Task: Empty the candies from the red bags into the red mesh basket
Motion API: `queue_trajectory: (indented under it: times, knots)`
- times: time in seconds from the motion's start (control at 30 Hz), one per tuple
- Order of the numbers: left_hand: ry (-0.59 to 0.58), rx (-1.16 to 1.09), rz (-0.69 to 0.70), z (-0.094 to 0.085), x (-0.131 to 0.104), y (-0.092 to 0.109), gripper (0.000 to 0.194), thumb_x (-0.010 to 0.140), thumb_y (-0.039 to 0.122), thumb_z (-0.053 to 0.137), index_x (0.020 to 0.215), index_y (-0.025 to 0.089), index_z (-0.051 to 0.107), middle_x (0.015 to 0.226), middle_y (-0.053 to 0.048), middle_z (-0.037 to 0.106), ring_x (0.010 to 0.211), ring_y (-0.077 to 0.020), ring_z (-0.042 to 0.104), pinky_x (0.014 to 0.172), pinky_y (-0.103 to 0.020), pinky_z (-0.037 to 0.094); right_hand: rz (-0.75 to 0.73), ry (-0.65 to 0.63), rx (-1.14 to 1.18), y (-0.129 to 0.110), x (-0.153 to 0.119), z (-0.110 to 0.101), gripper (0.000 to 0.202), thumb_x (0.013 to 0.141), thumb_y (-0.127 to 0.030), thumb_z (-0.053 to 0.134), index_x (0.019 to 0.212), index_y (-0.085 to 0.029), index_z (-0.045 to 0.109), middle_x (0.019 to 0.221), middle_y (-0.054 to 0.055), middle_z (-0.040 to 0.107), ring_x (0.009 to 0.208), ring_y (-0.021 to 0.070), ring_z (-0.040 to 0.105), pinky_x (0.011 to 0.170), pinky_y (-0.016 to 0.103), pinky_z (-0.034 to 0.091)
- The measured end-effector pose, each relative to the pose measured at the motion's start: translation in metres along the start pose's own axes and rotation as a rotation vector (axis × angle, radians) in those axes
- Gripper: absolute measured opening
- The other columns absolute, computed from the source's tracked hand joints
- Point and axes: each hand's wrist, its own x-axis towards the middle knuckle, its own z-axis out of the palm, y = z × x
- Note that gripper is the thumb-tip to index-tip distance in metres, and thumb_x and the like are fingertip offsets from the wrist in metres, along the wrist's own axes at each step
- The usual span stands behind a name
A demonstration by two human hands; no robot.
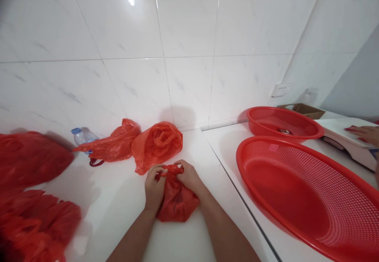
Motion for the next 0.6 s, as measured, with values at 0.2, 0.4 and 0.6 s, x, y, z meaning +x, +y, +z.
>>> queue_trajectory:
  times: [0.2, 0.4, 0.6]
  knots:
    - [-0.083, 0.067, 0.113, 0.005, -0.003, 0.004, 0.010, 0.074, 0.014, 0.061, 0.072, 0.023, 0.064, 0.101, -0.004, 0.058, 0.099, -0.0216, 0.055, 0.090, -0.035, 0.042, -0.037, 0.142, 0.021, 0.007, 0.006, -0.002, 0.034, 0.061, -0.007, 0.050, 0.079, -0.026, 0.071, 0.073, -0.003, 0.067, 0.068, 0.0140, 0.055, 0.065, 0.025, 0.042]
    - [-0.084, 0.103, 0.184, 0.004, -0.003, 0.001, 0.009, 0.078, 0.018, 0.058, 0.077, 0.022, 0.065, 0.101, -0.005, 0.058, 0.097, -0.0211, 0.056, 0.089, -0.037, 0.045, 0.045, -0.005, 0.200, 0.006, 0.002, -0.015, 0.037, 0.071, -0.025, 0.054, 0.105, -0.020, 0.069, 0.094, 0.005, 0.071, 0.079, 0.0199, 0.065, 0.073, 0.033, 0.049]
    - [0.083, 0.175, 0.379, -0.003, -0.014, 0.003, 0.019, 0.085, 0.015, 0.050, 0.095, 0.023, 0.064, 0.121, -0.008, 0.052, 0.112, -0.0230, 0.049, 0.094, -0.045, 0.041, 0.052, 0.186, 0.192, 0.015, 0.013, -0.024, 0.032, 0.070, -0.038, 0.061, 0.093, -0.018, 0.069, 0.079, 0.005, 0.071, 0.069, 0.0190, 0.064, 0.069, 0.034, 0.050]
